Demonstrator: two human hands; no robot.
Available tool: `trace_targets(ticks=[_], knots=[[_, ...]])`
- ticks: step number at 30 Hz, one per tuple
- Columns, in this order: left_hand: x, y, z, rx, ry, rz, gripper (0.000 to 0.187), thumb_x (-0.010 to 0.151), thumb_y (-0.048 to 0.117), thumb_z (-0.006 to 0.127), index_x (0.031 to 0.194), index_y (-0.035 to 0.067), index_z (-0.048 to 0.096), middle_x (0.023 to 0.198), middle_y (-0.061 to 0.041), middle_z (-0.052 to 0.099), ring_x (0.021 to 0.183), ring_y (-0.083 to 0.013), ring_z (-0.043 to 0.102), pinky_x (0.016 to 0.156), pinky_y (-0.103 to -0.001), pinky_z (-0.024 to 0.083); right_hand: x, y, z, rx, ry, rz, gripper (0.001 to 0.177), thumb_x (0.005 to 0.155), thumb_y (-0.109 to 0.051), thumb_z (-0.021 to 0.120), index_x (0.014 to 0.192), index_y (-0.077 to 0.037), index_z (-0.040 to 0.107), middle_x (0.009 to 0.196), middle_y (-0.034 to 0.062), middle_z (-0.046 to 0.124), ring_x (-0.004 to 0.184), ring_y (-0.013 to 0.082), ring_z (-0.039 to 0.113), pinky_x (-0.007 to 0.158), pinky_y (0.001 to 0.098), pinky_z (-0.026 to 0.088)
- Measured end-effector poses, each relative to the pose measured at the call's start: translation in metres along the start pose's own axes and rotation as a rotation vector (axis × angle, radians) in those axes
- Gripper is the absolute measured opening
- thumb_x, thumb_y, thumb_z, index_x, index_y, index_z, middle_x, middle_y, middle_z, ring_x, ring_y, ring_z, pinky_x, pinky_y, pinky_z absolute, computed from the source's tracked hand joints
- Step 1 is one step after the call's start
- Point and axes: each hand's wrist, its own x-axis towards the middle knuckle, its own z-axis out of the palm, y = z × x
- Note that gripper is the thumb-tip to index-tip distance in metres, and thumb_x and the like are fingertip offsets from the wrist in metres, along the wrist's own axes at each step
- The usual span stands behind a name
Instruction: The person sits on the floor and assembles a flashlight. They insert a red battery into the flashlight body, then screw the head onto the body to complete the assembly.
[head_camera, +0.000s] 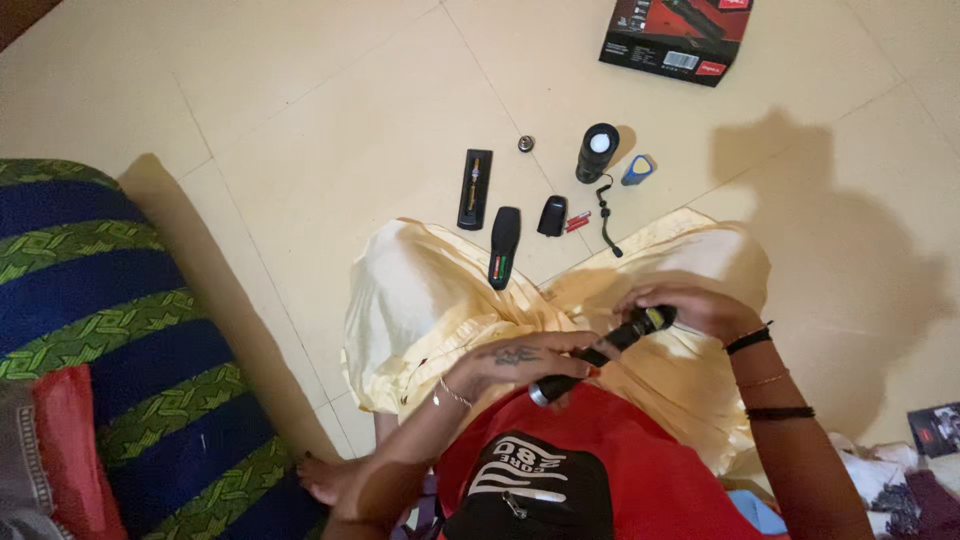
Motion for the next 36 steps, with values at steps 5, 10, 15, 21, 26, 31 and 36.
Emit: trace_targets(ticks=[5,10,15,21,26,31,36], knots=[[-0.008,0.025,-0.037,0.364,-0.215,-0.056,0.039,0.095,0.027,0.06,0.131,0.015,0.067,0.094,-0.007,0.07,0.069,-0.0135,0.068,0.064,-0.028,0.059,0.016,-0.003,0.03,-0.416,-0.07,0.358,0.06,0.089,-0.043,0.066,0.137,-0.007,0.067,0.127,0.0045,0.067,0.115,0.0181,0.059,0.098,0.0302,0.045],[0.009,0.061,-0.073,0.324,-0.323,-0.186,0.039,0.096,0.031,0.06,0.127,0.009,0.069,0.105,-0.006,0.071,0.082,-0.0119,0.07,0.068,-0.032,0.064,0.035,0.02,0.052,-0.24,-0.104,0.345,0.058,0.082,-0.025,0.078,0.135,-0.017,0.054,0.129,-0.0057,0.066,0.12,0.0085,0.058,0.101,0.0239,0.046],[0.03,0.092,-0.118,0.403,-0.247,-0.345,0.053,0.094,0.046,0.047,0.132,0.012,0.063,0.101,-0.016,0.076,0.079,-0.0248,0.076,0.065,-0.032,0.065,0.049,0.035,0.05,-0.069,0.054,0.065,0.035,0.089,-0.018,0.074,0.121,-0.003,0.069,0.096,0.0005,0.071,0.087,0.0084,0.065,0.079,0.0246,0.053],[0.086,0.042,-0.256,0.337,0.484,0.328,0.06,0.096,0.043,0.056,0.143,0.006,0.053,0.127,-0.016,0.071,0.11,-0.02,0.072,0.088,-0.033,0.063,0.062,0.047,0.048,-0.095,0.322,-0.134,0.03,0.093,-0.018,0.076,0.114,0.001,0.07,0.081,-0.003,0.061,0.071,0.0054,0.055,0.063,0.023,0.045],[0.156,-0.04,-0.336,0.825,1.288,0.431,0.062,0.081,0.042,0.074,0.133,0.01,0.059,0.114,-0.013,0.066,0.103,-0.0279,0.065,0.086,-0.042,0.056,0.057,0.028,0.065,0.149,0.287,-0.246,0.044,0.091,-0.031,0.075,0.118,0.002,0.066,0.077,0.0039,0.064,0.066,0.0126,0.059,0.061,0.0278,0.049],[0.194,-0.053,-0.344,1.125,1.464,0.209,0.063,0.072,0.046,0.085,0.123,0.016,0.065,0.109,-0.01,0.062,0.102,-0.0313,0.06,0.084,-0.048,0.049,0.043,0.016,0.077,0.409,0.31,-0.312,0.065,0.089,-0.045,0.077,0.122,0.008,0.06,0.08,0.0077,0.062,0.071,0.0182,0.061,0.062,0.0329,0.051],[0.217,-0.055,-0.356,1.229,1.385,0.198,0.055,0.071,0.046,0.086,0.117,0.021,0.07,0.105,-0.008,0.062,0.102,-0.0298,0.059,0.082,-0.047,0.048,0.03,0.003,0.071,0.411,0.459,-0.321,0.069,0.087,-0.05,0.075,0.122,0.006,0.058,0.077,0.0077,0.061,0.068,0.0197,0.06,0.062,0.0353,0.053]])
